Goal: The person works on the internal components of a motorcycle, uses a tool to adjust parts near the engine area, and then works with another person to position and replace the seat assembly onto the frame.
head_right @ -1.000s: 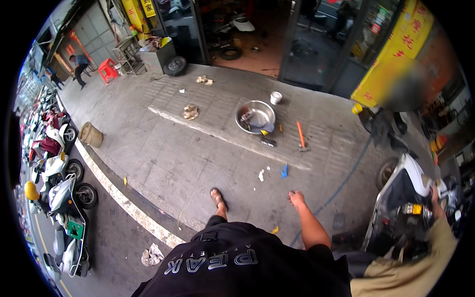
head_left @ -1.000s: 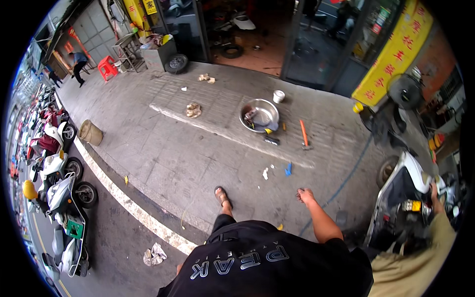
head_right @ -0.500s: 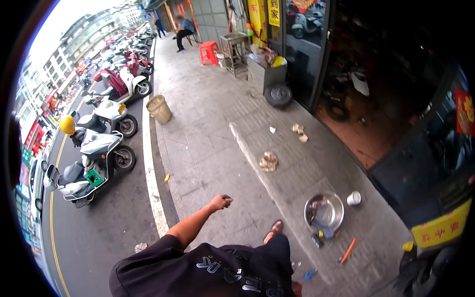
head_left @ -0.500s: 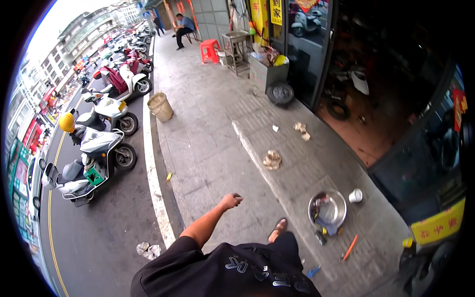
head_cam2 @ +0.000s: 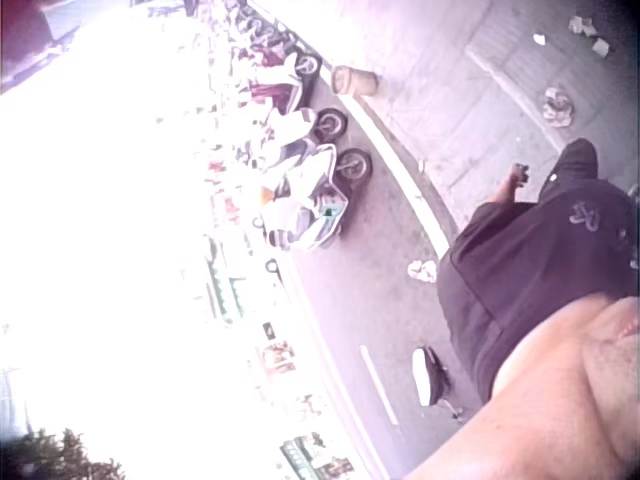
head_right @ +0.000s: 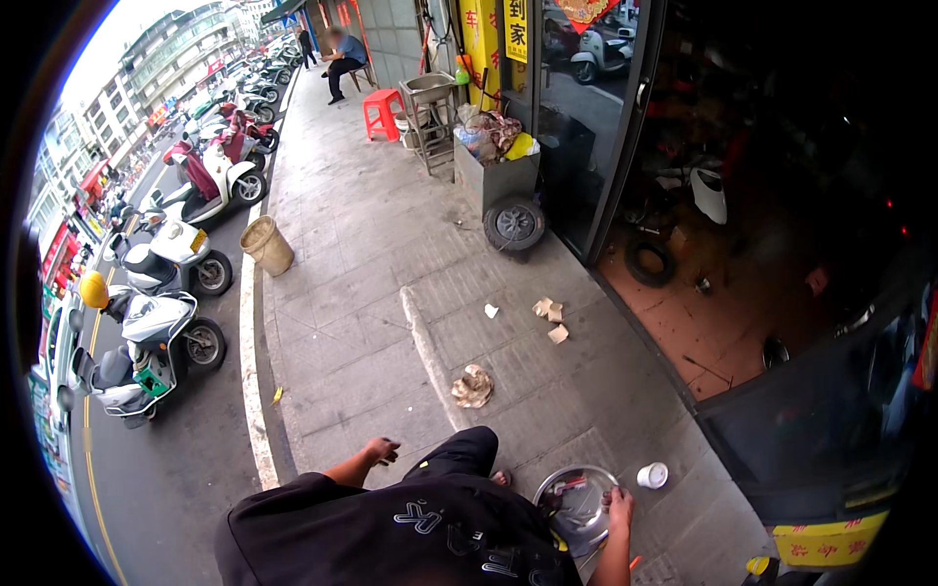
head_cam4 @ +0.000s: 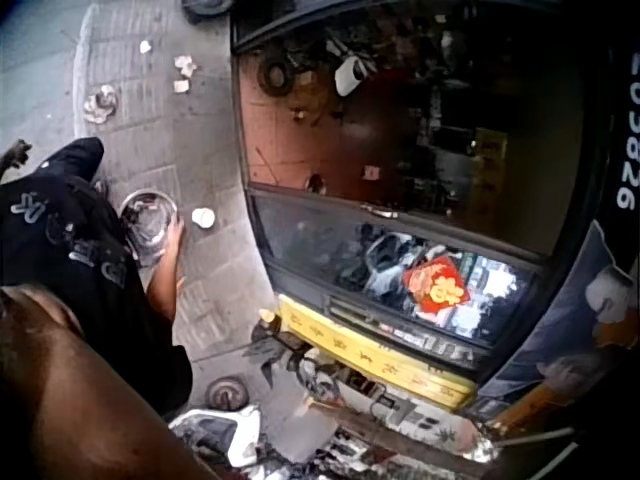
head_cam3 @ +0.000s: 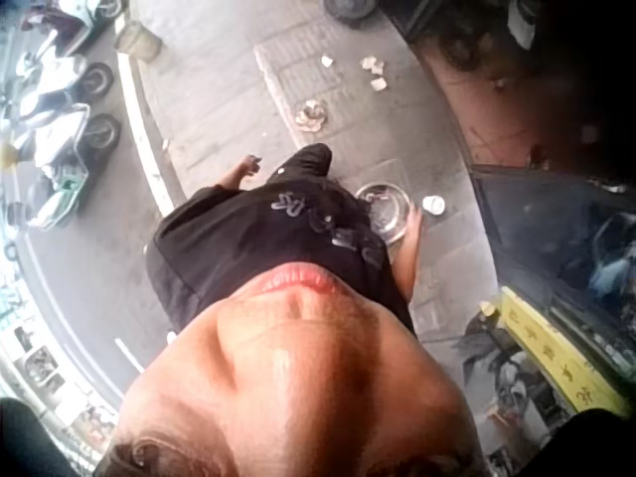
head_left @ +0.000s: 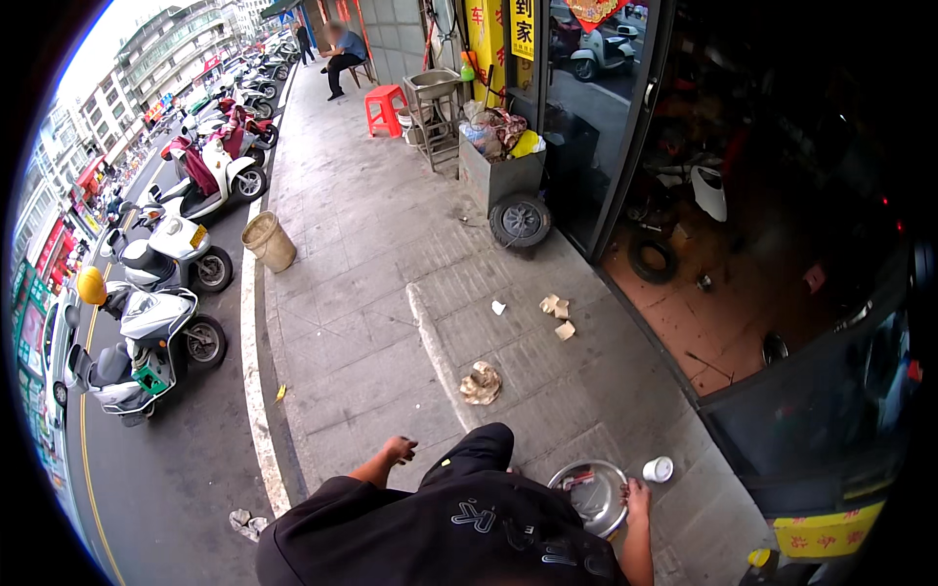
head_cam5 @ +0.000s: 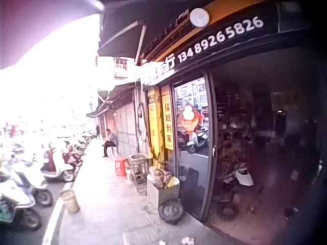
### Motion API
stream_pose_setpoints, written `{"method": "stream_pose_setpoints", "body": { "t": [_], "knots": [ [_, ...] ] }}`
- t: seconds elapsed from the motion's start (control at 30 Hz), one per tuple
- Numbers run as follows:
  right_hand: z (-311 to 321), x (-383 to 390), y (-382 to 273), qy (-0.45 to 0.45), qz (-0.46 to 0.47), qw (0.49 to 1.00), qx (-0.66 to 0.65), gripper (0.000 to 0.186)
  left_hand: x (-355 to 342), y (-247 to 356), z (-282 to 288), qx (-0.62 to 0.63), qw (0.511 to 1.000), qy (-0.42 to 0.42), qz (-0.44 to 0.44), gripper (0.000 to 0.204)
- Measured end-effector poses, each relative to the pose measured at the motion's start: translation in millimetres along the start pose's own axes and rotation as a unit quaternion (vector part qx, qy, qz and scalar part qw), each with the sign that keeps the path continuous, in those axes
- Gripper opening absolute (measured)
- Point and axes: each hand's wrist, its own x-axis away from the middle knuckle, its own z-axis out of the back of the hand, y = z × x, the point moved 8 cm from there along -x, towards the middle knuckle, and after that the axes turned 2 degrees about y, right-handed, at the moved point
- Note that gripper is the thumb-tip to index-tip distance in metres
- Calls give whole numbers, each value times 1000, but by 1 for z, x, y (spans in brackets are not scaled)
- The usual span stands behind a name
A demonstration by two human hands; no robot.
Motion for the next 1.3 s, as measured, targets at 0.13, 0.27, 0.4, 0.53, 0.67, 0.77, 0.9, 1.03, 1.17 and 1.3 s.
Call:
{"method": "stream_pose_setpoints", "body": {
  "t": [0.13, 0.27, 0.4, 0.53, 0.67, 0.77, 0.9, 1.03, 1.17, 1.3],
  "knots": [
    [8, -100, -69, 26, 10, 999, -33, 16, -48, 50, -12, -67, 996, -44, 33, 39],
    [12, -164, -33, 82, -62, 992, 75, 18, -135, 171, -48, -154, 986, -62, 16, 40],
    [-12, -147, -17, -53, 183, 814, 549, 10, -216, 396, -122, -442, 876, -153, -115, 26],
    [-14, -145, -19, -44, 164, 850, 499, 11, -194, 673, -199, -170, 916, -195, -305, 29],
    [13, -180, 20, 164, -363, 889, -224, 21, -126, 868, -300, -102, 875, -274, -387, 27],
    [43, -250, 0, 179, -333, 907, -188, 22, -121, 935, -373, -126, 874, -253, -394, 29],
    [99, -375, 10, 190, -331, 889, -254, 24, -173, 931, -466, -212, 880, -282, -318, 25],
    [187, -496, -22, 138, -215, 945, -204, 28, -229, 943, -522, -443, 848, -153, -248, 19],
    [289, -534, -73, 282, -194, 894, -288, 33, -230, 1027, -633, -339, 877, -193, -279, 23],
    [320, -531, -78, 334, -270, 842, -328, 29, -213, 1101, -794, -483, 795, -182, -318, 32]
  ]
}}
